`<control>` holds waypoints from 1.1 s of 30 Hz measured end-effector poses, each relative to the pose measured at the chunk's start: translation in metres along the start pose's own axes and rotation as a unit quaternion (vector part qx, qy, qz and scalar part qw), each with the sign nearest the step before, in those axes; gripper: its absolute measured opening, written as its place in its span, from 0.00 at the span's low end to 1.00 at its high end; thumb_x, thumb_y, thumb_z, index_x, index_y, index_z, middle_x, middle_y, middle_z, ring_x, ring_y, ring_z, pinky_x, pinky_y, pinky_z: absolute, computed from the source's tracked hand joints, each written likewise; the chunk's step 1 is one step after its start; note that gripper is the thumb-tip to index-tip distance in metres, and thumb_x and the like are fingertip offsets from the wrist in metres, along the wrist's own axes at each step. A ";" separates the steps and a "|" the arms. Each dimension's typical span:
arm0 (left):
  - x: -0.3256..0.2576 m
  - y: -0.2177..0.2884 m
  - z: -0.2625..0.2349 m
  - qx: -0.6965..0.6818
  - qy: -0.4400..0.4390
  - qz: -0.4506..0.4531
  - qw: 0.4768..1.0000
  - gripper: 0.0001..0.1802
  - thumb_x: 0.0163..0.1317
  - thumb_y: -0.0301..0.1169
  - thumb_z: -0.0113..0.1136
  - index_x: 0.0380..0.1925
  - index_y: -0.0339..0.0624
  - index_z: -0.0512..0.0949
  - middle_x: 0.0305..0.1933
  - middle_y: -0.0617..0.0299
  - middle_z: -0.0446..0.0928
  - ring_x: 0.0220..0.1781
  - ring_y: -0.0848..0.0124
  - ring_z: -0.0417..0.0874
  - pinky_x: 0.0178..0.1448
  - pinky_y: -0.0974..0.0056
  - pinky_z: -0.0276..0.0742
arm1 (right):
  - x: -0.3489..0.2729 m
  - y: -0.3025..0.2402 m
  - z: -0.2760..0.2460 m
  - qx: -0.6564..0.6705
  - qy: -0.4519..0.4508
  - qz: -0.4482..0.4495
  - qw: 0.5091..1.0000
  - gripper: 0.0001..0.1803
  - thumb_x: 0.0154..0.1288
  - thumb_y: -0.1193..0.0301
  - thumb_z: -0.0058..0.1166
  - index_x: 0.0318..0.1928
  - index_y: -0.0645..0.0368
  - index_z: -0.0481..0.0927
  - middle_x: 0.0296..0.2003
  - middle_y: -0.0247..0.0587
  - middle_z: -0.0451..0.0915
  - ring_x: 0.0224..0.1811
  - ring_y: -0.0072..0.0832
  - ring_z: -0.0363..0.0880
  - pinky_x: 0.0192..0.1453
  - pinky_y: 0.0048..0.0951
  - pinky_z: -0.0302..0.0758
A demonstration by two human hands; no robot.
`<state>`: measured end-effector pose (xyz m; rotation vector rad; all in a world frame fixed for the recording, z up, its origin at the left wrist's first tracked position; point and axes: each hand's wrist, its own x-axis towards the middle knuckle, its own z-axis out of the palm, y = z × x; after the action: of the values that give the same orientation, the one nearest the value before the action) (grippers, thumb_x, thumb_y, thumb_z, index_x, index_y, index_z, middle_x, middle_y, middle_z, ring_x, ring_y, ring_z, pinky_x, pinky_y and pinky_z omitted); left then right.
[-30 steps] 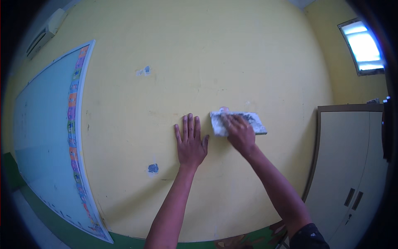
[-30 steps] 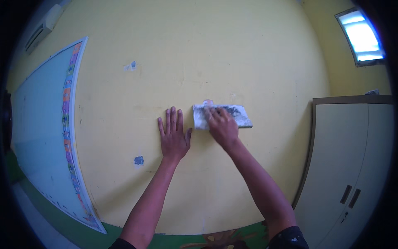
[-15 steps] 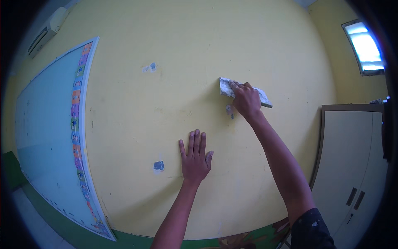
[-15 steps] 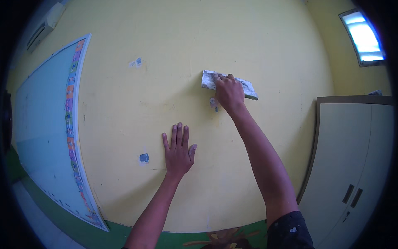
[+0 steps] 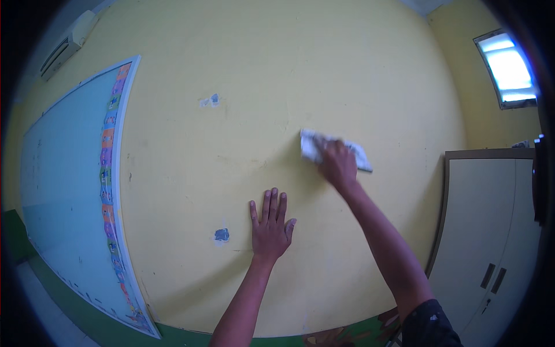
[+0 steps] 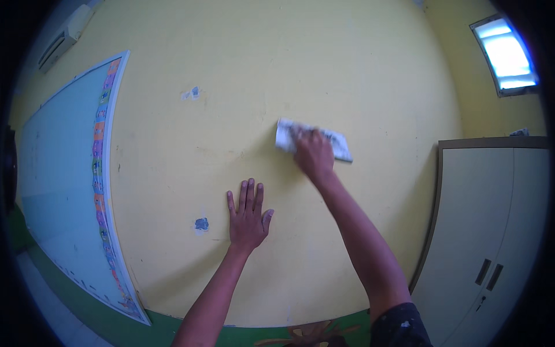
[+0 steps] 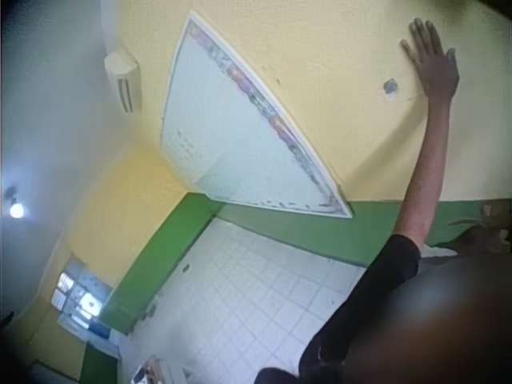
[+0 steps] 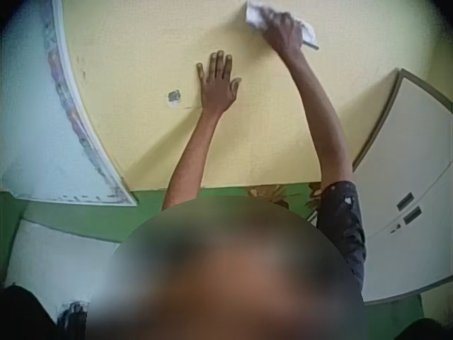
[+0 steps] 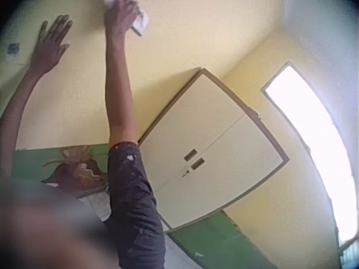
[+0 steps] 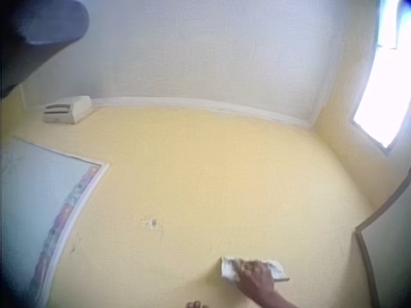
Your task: The recorder is using a putty knife to scrape and apply filler to a damaged yellow and green wall.
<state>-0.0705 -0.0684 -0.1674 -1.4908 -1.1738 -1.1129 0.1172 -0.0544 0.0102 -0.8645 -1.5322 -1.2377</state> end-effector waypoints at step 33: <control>0.002 0.001 0.000 -0.001 -0.030 0.012 0.999 0.43 0.76 0.52 0.45 0.82 0.45 0.44 0.86 0.51 0.40 0.88 0.57 0.39 0.84 0.33 0.30 | -0.051 0.065 0.003 0.007 0.053 0.079 0.995 0.35 0.44 0.83 0.59 0.59 0.54 0.82 0.48 0.44 0.88 0.53 0.44 0.84 0.53 0.42 0.84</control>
<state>-0.0692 -0.0686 -0.1650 -1.5454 -1.1925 -1.0597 0.1918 -0.0338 -0.0196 -0.8793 -1.3615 -1.1383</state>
